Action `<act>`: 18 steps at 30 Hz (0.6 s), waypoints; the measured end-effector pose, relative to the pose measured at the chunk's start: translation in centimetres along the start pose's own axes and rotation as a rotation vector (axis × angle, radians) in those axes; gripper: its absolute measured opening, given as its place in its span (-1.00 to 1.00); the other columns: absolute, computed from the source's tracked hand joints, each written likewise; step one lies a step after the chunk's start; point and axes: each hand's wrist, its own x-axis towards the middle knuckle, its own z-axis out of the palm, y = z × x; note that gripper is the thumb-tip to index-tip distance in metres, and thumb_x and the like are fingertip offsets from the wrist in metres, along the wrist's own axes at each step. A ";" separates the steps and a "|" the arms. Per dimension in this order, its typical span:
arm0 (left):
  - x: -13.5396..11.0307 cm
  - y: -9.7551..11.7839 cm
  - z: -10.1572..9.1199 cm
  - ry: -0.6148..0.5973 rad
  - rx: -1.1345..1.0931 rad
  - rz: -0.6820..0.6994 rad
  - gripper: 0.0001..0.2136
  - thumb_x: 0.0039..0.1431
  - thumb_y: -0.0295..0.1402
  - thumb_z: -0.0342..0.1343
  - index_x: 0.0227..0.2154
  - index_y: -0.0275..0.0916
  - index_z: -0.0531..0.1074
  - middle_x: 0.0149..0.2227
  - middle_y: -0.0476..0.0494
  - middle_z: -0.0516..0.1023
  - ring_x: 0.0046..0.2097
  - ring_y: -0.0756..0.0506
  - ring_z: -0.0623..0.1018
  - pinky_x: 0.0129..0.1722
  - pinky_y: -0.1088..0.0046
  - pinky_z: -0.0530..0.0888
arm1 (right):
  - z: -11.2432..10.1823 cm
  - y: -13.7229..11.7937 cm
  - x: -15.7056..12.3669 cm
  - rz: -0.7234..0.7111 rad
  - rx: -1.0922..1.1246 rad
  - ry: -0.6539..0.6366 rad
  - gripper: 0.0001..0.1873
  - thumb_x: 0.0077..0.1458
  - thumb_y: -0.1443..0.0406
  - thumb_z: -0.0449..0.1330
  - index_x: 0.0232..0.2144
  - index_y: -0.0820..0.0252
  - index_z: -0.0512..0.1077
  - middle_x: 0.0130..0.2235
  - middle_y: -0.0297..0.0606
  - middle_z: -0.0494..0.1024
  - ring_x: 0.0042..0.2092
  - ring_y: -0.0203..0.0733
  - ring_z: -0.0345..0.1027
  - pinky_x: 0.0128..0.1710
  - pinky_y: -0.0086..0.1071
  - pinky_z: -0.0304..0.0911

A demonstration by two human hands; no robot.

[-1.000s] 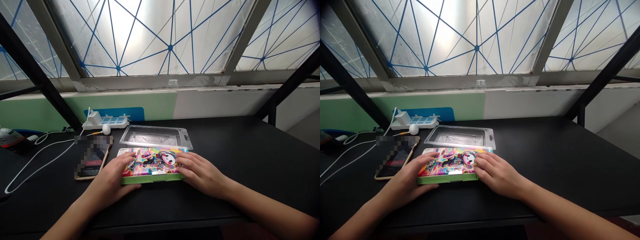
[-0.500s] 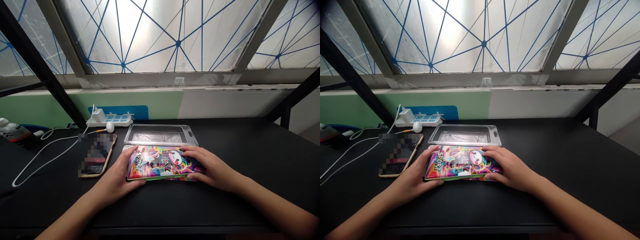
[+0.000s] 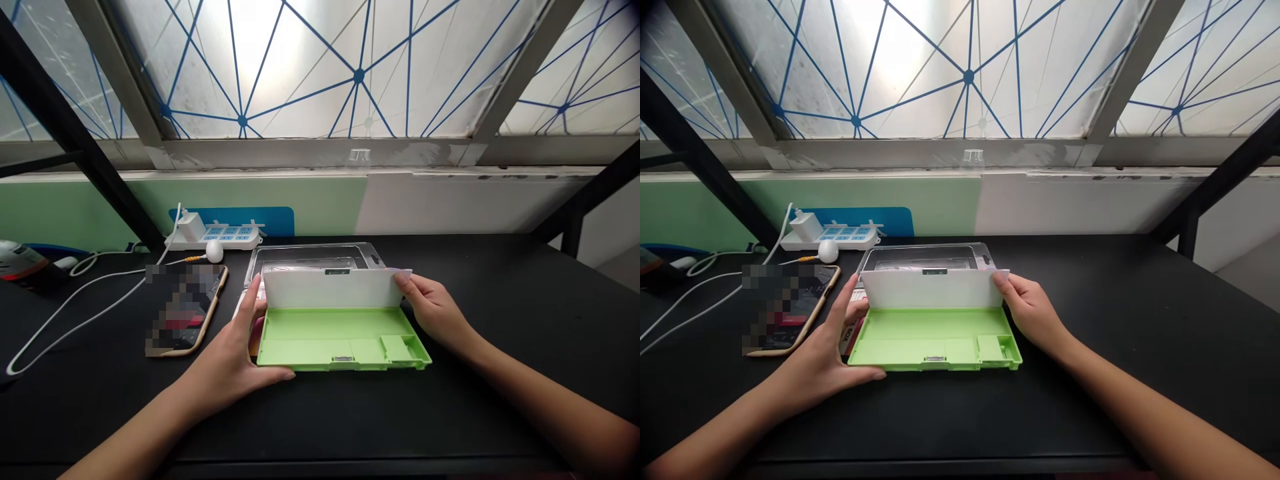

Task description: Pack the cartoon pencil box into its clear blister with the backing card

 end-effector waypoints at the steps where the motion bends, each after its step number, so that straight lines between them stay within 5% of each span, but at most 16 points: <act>1: 0.0 0.0 -0.1 0.011 0.001 -0.008 0.21 0.02 -0.14 0.42 0.43 0.15 -0.48 0.32 -0.21 0.34 0.34 -0.33 0.36 0.31 -0.03 0.29 | 0.0 0.1 0.0 0.007 0.016 -0.019 -0.46 0.29 -0.15 0.04 -0.31 0.08 0.59 -0.35 -0.25 0.60 -0.27 -0.01 0.48 -0.27 -0.22 0.41; 7: 0.1 0.0 -0.5 0.107 -0.068 -0.087 -0.06 0.14 -0.07 0.32 0.43 0.08 -0.17 0.16 -0.18 0.52 0.19 -0.27 0.53 0.18 0.15 0.46 | -1.8 -0.1 -0.8 -0.152 -0.036 -0.276 -0.39 0.31 -0.17 -0.04 -0.09 0.07 0.61 -0.09 -0.13 0.62 -0.06 0.08 0.50 -0.05 -0.14 0.42; 11: 0.3 0.5 -0.9 0.104 0.004 -0.094 -0.43 0.19 -0.02 0.25 0.21 -0.01 0.28 0.13 -0.13 0.55 0.16 -0.25 0.54 0.12 0.25 0.48 | -3.3 0.4 -2.4 -0.276 -0.092 -0.435 -0.22 0.12 -0.32 0.07 0.19 -0.07 0.44 0.21 -0.09 0.43 0.22 0.18 0.33 0.18 -0.06 0.31; 15: 0.5 0.8 -1.1 0.056 0.077 -0.059 -0.56 0.25 0.04 0.13 0.06 -0.09 0.46 0.11 -0.15 0.55 0.14 -0.29 0.53 0.11 0.22 0.47 | -3.2 1.1 -3.7 -0.262 -0.168 -0.357 -0.33 0.05 -0.08 0.36 0.18 -0.11 0.42 0.19 -0.14 0.46 0.20 0.11 0.37 0.16 -0.13 0.34; 18: 0.7 0.6 -1.1 0.011 0.057 -0.012 -0.52 0.28 0.04 0.09 0.15 -0.08 0.43 0.18 -0.16 0.51 0.17 -0.29 0.51 0.16 0.21 0.44 | -2.6 1.2 -3.7 -0.219 -0.184 -0.289 -0.53 0.16 0.04 0.31 0.09 -0.02 0.48 0.07 -0.14 0.56 0.07 0.06 0.47 0.05 -0.17 0.40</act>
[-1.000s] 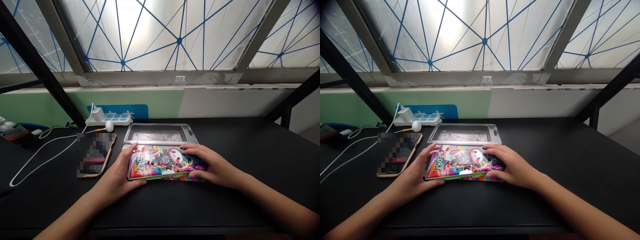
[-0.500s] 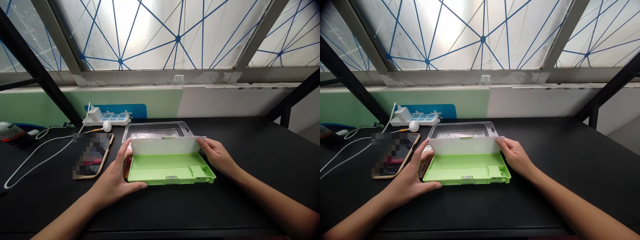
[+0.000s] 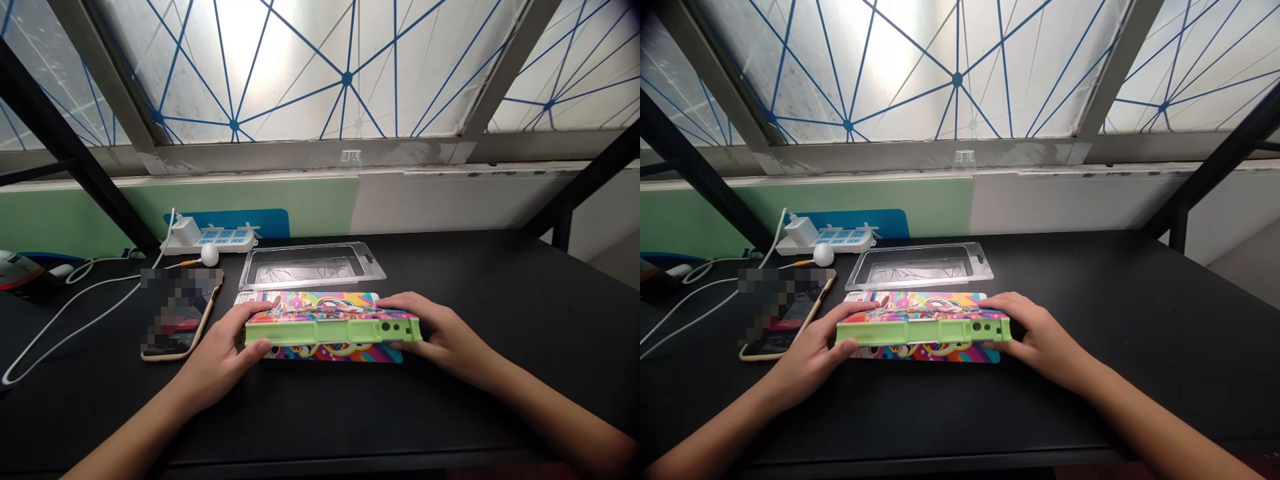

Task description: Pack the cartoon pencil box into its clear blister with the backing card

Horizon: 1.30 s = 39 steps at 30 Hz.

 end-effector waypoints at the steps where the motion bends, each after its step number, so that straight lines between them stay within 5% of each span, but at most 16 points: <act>1: 0.1 0.0 0.0 -0.020 -0.006 0.013 -0.53 0.30 0.02 0.10 0.17 -0.07 0.41 0.19 -0.15 0.50 0.19 -0.28 0.49 0.18 0.22 0.43 | 0.1 0.0 0.2 0.036 0.014 0.005 -0.57 0.18 0.04 0.28 0.05 0.02 0.49 0.03 -0.14 0.59 0.03 0.06 0.50 0.00 -0.17 0.43; 12: 0.6 0.3 0.2 -0.076 0.102 0.036 -0.61 0.35 -0.03 0.06 0.09 -0.09 0.48 0.22 -0.17 0.46 0.26 -0.27 0.42 0.26 0.17 0.36 | 0.7 -1.3 0.9 0.307 0.147 -0.029 -0.59 0.28 -0.07 0.10 -0.04 0.07 0.34 -0.10 -0.20 0.63 -0.12 0.03 0.54 -0.18 -0.22 0.41; 17: 0.4 -0.3 0.6 0.016 0.105 -0.079 -0.43 0.33 0.01 0.06 0.29 -0.16 0.24 0.33 -0.30 0.32 0.33 -0.33 0.33 0.31 0.01 0.27 | 0.7 -1.6 1.6 0.369 -0.008 -0.050 -0.59 0.28 -0.11 0.05 -0.20 0.07 0.38 -0.28 -0.26 0.63 -0.26 0.00 0.50 -0.32 -0.26 0.34; 20: 0.1 -0.4 0.4 -0.012 0.070 -0.071 -0.37 0.32 0.00 0.08 0.34 -0.15 0.14 0.37 -0.32 0.25 0.36 -0.33 0.30 0.34 0.00 0.23 | 0.6 -1.5 1.7 0.381 -0.163 -0.047 -0.53 0.29 -0.12 0.01 -0.06 0.06 0.40 -0.32 -0.26 0.61 -0.27 0.02 0.48 -0.34 -0.24 0.31; 25: -0.2 -0.4 0.3 -0.058 0.040 -0.047 -0.15 0.12 -0.09 0.33 0.39 -0.04 0.02 0.41 -0.29 0.17 0.38 -0.33 0.27 0.36 0.02 0.23 | 0.4 -2.4 2.0 0.176 -0.484 0.000 -0.58 0.36 0.00 -0.03 -0.02 0.09 0.45 -0.14 -0.14 0.58 -0.17 0.02 0.44 -0.14 -0.11 0.24; 31: -0.2 -1.0 0.8 -0.017 -0.058 -0.063 -0.08 0.14 -0.15 0.32 0.43 0.04 -0.13 0.37 -0.26 0.26 0.38 -0.27 0.29 0.34 0.07 0.26 | 2.9 -5.7 4.4 -0.097 -0.633 -0.006 -0.66 0.34 0.08 0.09 -0.01 0.14 0.46 -0.04 -0.07 0.54 -0.01 0.10 0.38 -0.05 -0.06 0.19; 39: -0.2 -0.7 0.5 -0.001 -0.089 -0.076 -0.06 0.12 -0.15 0.34 0.44 -0.06 -0.09 0.32 -0.33 0.35 0.32 -0.32 0.38 0.27 0.00 0.35 | 6.7 -6.9 8.0 -0.113 -0.583 -0.020 -0.72 0.38 0.15 0.06 -0.23 0.24 0.42 -0.19 -0.09 0.49 -0.13 0.03 0.32 -0.12 -0.10 0.24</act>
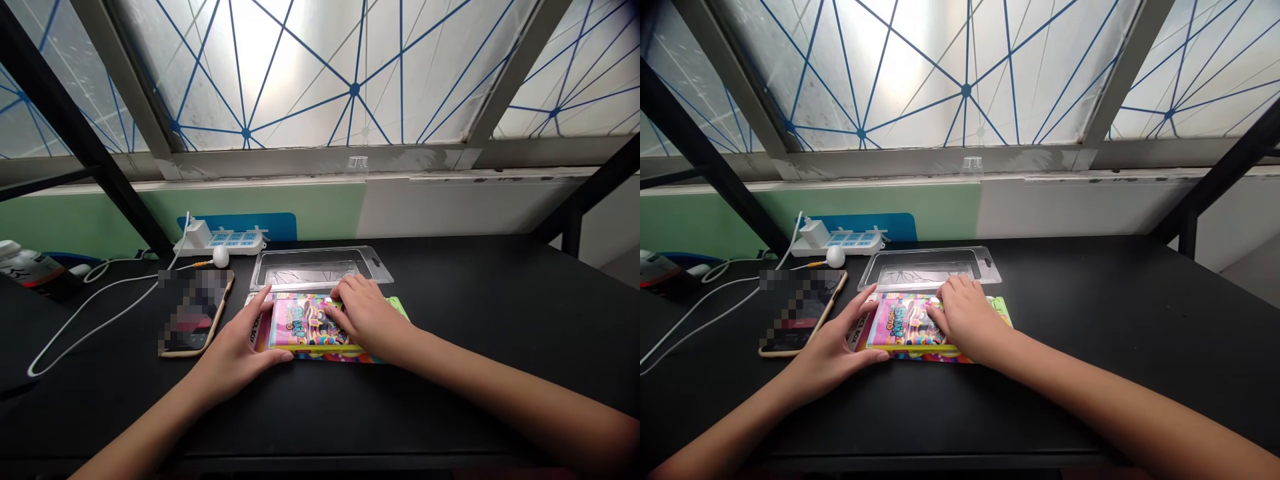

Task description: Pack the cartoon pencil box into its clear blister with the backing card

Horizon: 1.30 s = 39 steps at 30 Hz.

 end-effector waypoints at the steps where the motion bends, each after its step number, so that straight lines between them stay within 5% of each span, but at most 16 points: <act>1: 0.0 0.1 0.0 -0.001 0.003 -0.003 -0.05 0.11 -0.15 0.35 0.45 -0.07 -0.09 0.31 -0.33 0.36 0.31 -0.33 0.39 0.26 0.00 0.36 | 0.2 0.1 0.1 -0.005 0.000 0.017 -0.72 0.38 0.14 0.06 -0.24 0.23 0.41 -0.20 -0.09 0.49 -0.15 0.02 0.31 -0.14 -0.12 0.24; 8: 0.4 0.7 -0.3 -0.011 0.034 0.052 -0.16 0.15 -0.10 0.32 0.42 -0.07 0.06 0.34 -0.24 0.34 0.33 -0.30 0.37 0.31 0.07 0.31 | 0.1 0.2 0.1 -0.079 -0.043 0.308 -0.74 0.38 0.12 0.05 -0.22 0.17 0.38 -0.22 -0.10 0.46 -0.18 0.02 0.31 -0.17 -0.14 0.26; 11: 0.4 0.6 -0.9 -0.076 -0.008 0.090 -0.43 0.34 0.03 0.04 0.31 -0.11 0.31 0.34 -0.19 0.35 0.35 -0.32 0.33 0.32 0.05 0.30 | -0.8 0.0 -0.4 -0.175 -0.045 0.441 -0.78 0.39 0.13 0.05 -0.19 0.14 0.37 -0.18 -0.11 0.49 -0.14 0.01 0.34 -0.09 -0.10 0.25; 13: 0.4 0.5 -1.3 -0.073 -0.062 0.036 -0.42 0.44 0.07 -0.25 0.29 -0.12 0.36 0.35 -0.15 0.34 0.38 -0.31 0.28 0.35 0.00 0.23 | -1.7 -0.5 -1.4 -0.269 -0.058 0.505 -0.81 0.39 0.16 0.07 -0.19 0.13 0.38 -0.17 -0.14 0.52 -0.15 -0.03 0.36 -0.02 -0.08 0.24; 16: 0.3 0.2 -1.5 -0.022 -0.028 -0.019 -0.36 0.43 0.11 -0.34 0.30 -0.11 0.34 0.37 -0.11 0.30 0.41 -0.29 0.21 0.40 -0.02 0.08 | -3.4 -1.4 -3.5 -0.431 -0.082 0.430 -0.83 0.38 0.26 0.08 -0.29 0.12 0.39 -0.25 -0.22 0.55 -0.23 -0.12 0.37 0.03 -0.10 0.23; 20: 0.2 0.5 -1.4 -0.039 0.110 -0.001 -0.32 0.29 0.11 0.05 0.36 -0.12 0.24 0.41 -0.18 0.21 0.42 -0.32 0.18 0.38 0.01 0.13 | -5.0 -0.9 -6.2 -0.541 -0.022 0.119 -0.72 0.36 0.11 0.11 -0.32 0.14 0.44 -0.25 -0.19 0.59 -0.26 -0.09 0.41 0.01 -0.11 0.28; 24: 0.1 0.6 -1.4 -0.062 0.171 -0.002 -0.23 0.18 0.02 0.24 0.39 -0.07 0.16 0.42 -0.17 0.17 0.42 -0.32 0.19 0.36 0.01 0.17 | -4.9 3.5 -8.0 -0.360 0.141 -0.035 -0.27 0.08 -0.21 0.23 0.10 0.14 0.43 0.12 0.04 0.53 0.12 0.21 0.40 0.11 0.06 0.31; 30: 0.1 0.3 -1.4 -0.068 0.177 0.030 -0.22 0.17 -0.02 0.27 0.40 -0.05 0.14 0.42 -0.14 0.17 0.41 -0.29 0.21 0.37 0.06 0.17 | -2.4 9.2 -10.1 0.027 0.287 -0.168 0.12 -0.05 -0.14 0.39 0.43 -0.13 0.01 0.48 -0.02 -0.01 0.38 0.37 0.08 0.19 0.19 0.28; 34: 0.1 0.1 -1.4 -0.069 0.144 0.034 -0.33 0.33 0.04 0.05 0.40 -0.09 0.13 0.43 -0.14 0.15 0.42 -0.28 0.18 0.38 0.03 0.13 | -1.1 9.2 -10.4 0.082 0.388 -0.149 0.05 0.02 -0.11 0.37 0.42 -0.07 0.03 0.49 -0.03 -0.07 0.41 0.32 -0.02 0.28 0.17 0.16; 39: -0.2 -0.2 -1.6 -0.059 -0.016 0.007 -0.35 0.40 0.15 -0.37 0.38 -0.02 0.19 0.43 -0.04 0.16 0.44 -0.29 0.13 0.40 -0.01 0.07 | -1.4 9.2 -9.3 0.189 0.574 0.017 -0.45 0.27 -0.03 0.16 0.22 0.00 0.34 0.33 -0.08 0.35 0.31 0.17 0.26 0.26 0.06 0.24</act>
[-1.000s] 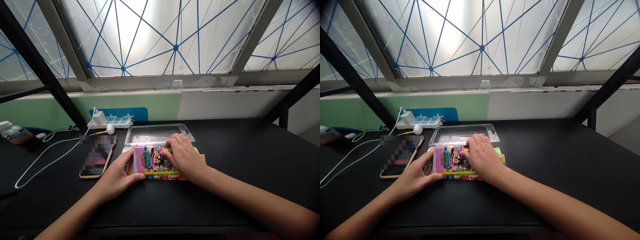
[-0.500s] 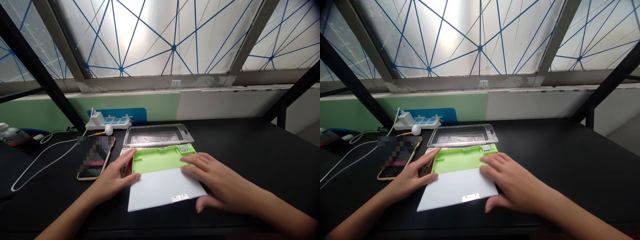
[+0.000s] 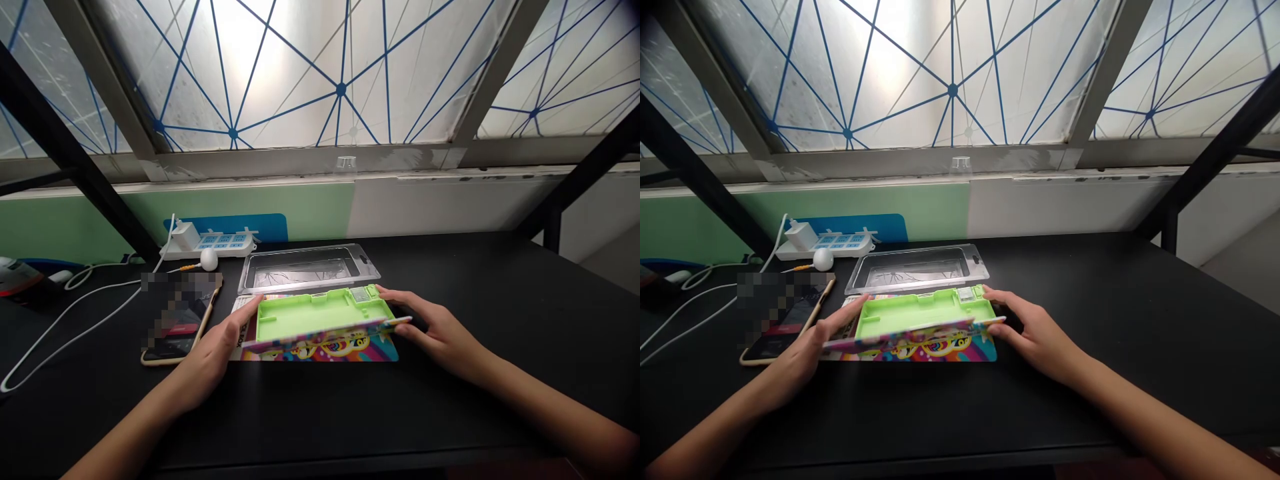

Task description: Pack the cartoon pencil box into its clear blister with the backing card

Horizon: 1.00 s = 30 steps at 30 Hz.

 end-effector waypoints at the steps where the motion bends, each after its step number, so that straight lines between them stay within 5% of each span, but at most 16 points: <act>1: -0.1 0.0 0.0 0.000 -0.035 -0.008 -0.33 0.38 0.18 -0.39 0.38 0.00 0.18 0.44 -0.03 0.15 0.44 -0.29 0.12 0.39 -0.01 0.10 | -0.1 -0.1 0.2 0.016 0.019 0.028 -0.50 0.28 -0.02 0.15 0.18 0.01 0.37 0.30 -0.10 0.41 0.28 0.14 0.31 0.24 0.02 0.28; 4: -0.1 0.0 0.0 -0.013 -0.118 -0.006 -0.25 0.31 0.26 -0.34 0.43 -0.02 0.05 0.42 -0.15 0.20 0.43 -0.33 0.16 0.36 0.00 0.20 | 0.0 -0.2 0.6 0.027 0.001 0.040 -0.42 0.23 -0.01 0.22 0.22 0.01 0.32 0.27 -0.10 0.44 0.24 0.12 0.36 0.21 -0.02 0.33; 8: 0.1 -0.1 0.4 -0.032 -0.007 0.045 -0.15 0.28 0.18 0.03 0.47 -0.04 -0.16 0.39 -0.28 0.25 0.41 -0.36 0.21 0.36 -0.04 0.17 | 0.8 0.0 0.5 0.032 -0.125 -0.037 -0.12 0.16 -0.01 0.29 0.39 0.01 0.05 0.33 -0.03 0.34 0.28 0.18 0.30 0.22 0.07 0.30; 11: -0.3 -0.2 1.1 0.007 0.141 0.056 -0.07 0.20 -0.02 0.25 0.46 0.02 -0.21 0.40 -0.25 0.25 0.40 -0.34 0.24 0.35 -0.01 0.20 | 1.2 0.2 0.3 0.000 -0.144 -0.025 -0.17 0.17 0.01 0.29 0.37 -0.02 0.09 0.32 -0.05 0.35 0.28 0.18 0.29 0.24 0.06 0.29; 16: -0.7 0.5 1.7 0.236 0.173 0.241 -0.22 0.23 -0.18 0.25 0.41 0.14 -0.04 0.39 -0.10 0.26 0.37 -0.26 0.32 0.35 0.12 0.28 | 0.8 -0.6 0.3 -0.183 -0.099 0.125 -0.25 0.15 0.11 0.34 0.32 -0.13 0.18 0.33 -0.14 0.30 0.33 0.12 0.22 0.26 -0.05 0.28; 23: 6.3 4.2 0.1 0.376 0.248 0.190 -0.24 0.19 -0.01 0.26 0.35 -0.16 0.14 0.38 -0.30 0.25 0.37 -0.36 0.28 0.34 -0.01 0.24 | -0.5 -2.1 6.6 -0.227 -0.026 0.286 -0.33 0.12 0.09 0.36 0.24 -0.08 0.31 0.27 -0.14 0.35 0.28 0.11 0.25 0.26 0.00 0.24; 26: 9.2 3.5 -0.2 0.366 0.291 0.157 -0.34 0.24 -0.04 0.22 0.30 -0.21 0.22 0.31 -0.31 0.34 0.32 -0.30 0.36 0.31 0.09 0.30 | 0.2 -1.0 9.9 -0.197 -0.002 0.254 -0.35 0.12 0.08 0.35 0.23 0.00 0.34 0.26 -0.12 0.39 0.28 0.11 0.27 0.28 0.00 0.22; 30: 10.0 1.0 0.3 0.337 0.392 0.119 -0.37 0.30 -0.02 0.13 0.29 -0.28 0.23 0.31 -0.37 0.33 0.34 -0.30 0.32 0.33 0.08 0.27 | 1.9 0.8 11.5 -0.170 -0.060 0.170 -0.35 0.16 0.05 0.29 0.25 0.03 0.33 0.27 -0.08 0.41 0.30 0.14 0.26 0.29 0.06 0.19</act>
